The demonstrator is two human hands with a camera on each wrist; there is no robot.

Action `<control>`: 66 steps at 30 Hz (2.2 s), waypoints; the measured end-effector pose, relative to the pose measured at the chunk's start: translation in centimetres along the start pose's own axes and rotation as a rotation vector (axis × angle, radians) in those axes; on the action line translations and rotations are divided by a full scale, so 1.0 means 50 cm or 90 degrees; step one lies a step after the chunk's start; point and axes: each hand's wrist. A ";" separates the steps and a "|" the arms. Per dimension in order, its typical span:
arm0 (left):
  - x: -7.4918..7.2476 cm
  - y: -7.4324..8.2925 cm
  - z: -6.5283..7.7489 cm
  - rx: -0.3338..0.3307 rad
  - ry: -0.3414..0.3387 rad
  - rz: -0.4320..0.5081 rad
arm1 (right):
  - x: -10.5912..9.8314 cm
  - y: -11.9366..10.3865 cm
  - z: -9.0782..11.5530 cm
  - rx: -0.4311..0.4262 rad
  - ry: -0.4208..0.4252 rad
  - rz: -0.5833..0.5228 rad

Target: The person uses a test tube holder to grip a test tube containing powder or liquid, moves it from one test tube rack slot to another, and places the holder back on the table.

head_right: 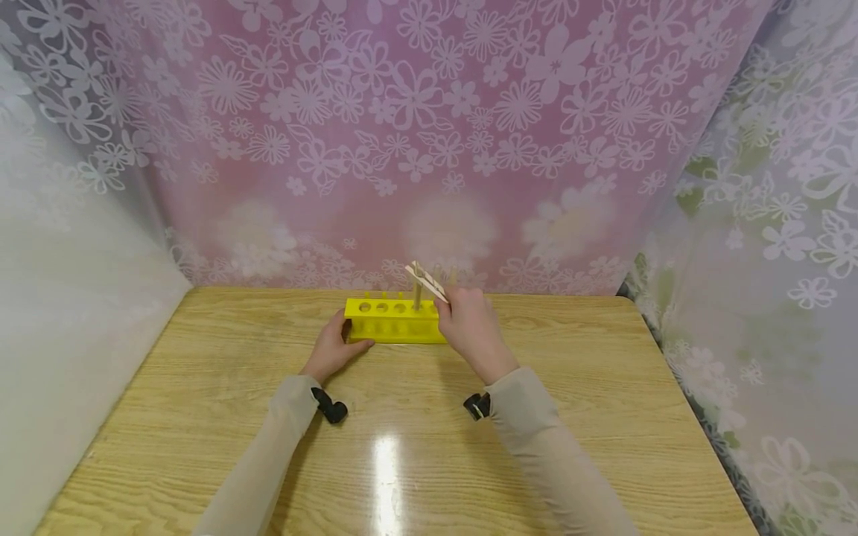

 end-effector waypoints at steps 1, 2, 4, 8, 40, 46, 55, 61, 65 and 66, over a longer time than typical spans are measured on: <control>0.000 0.001 0.000 -0.001 0.000 0.000 | -0.001 -0.001 0.000 -0.002 0.001 0.002; 0.000 0.001 0.000 -0.002 -0.001 0.001 | -0.002 -0.001 -0.001 -0.006 0.001 0.003; 0.000 0.001 0.000 -0.004 0.000 0.003 | -0.004 -0.004 -0.001 -0.010 0.003 0.003; 0.002 0.001 0.000 0.000 0.000 0.005 | -0.006 -0.008 -0.003 -0.018 0.003 0.002; 0.002 0.002 -0.001 0.009 0.004 0.012 | 0.013 -0.028 -0.017 0.012 -0.042 -0.014; 0.003 -0.001 -0.001 0.011 0.005 0.017 | 0.023 -0.021 -0.017 -0.003 -0.037 -0.023; 0.000 0.003 -0.001 0.003 0.000 0.017 | 0.031 -0.019 -0.017 -0.001 -0.040 -0.019; 0.000 0.005 0.000 0.007 0.003 0.015 | 0.036 -0.015 -0.015 -0.006 -0.044 -0.001; -0.001 0.005 0.000 0.009 0.001 0.018 | 0.044 -0.010 -0.014 0.006 -0.053 -0.005; -0.001 0.006 0.000 0.009 0.001 0.019 | 0.046 -0.009 -0.014 0.008 -0.055 -0.007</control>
Point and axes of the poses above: each hand's wrist, its own z-axis away from the middle knuckle, its own x-axis out of the palm, y = z × x, and after that the axes turned 9 degrees about -z, right-handed
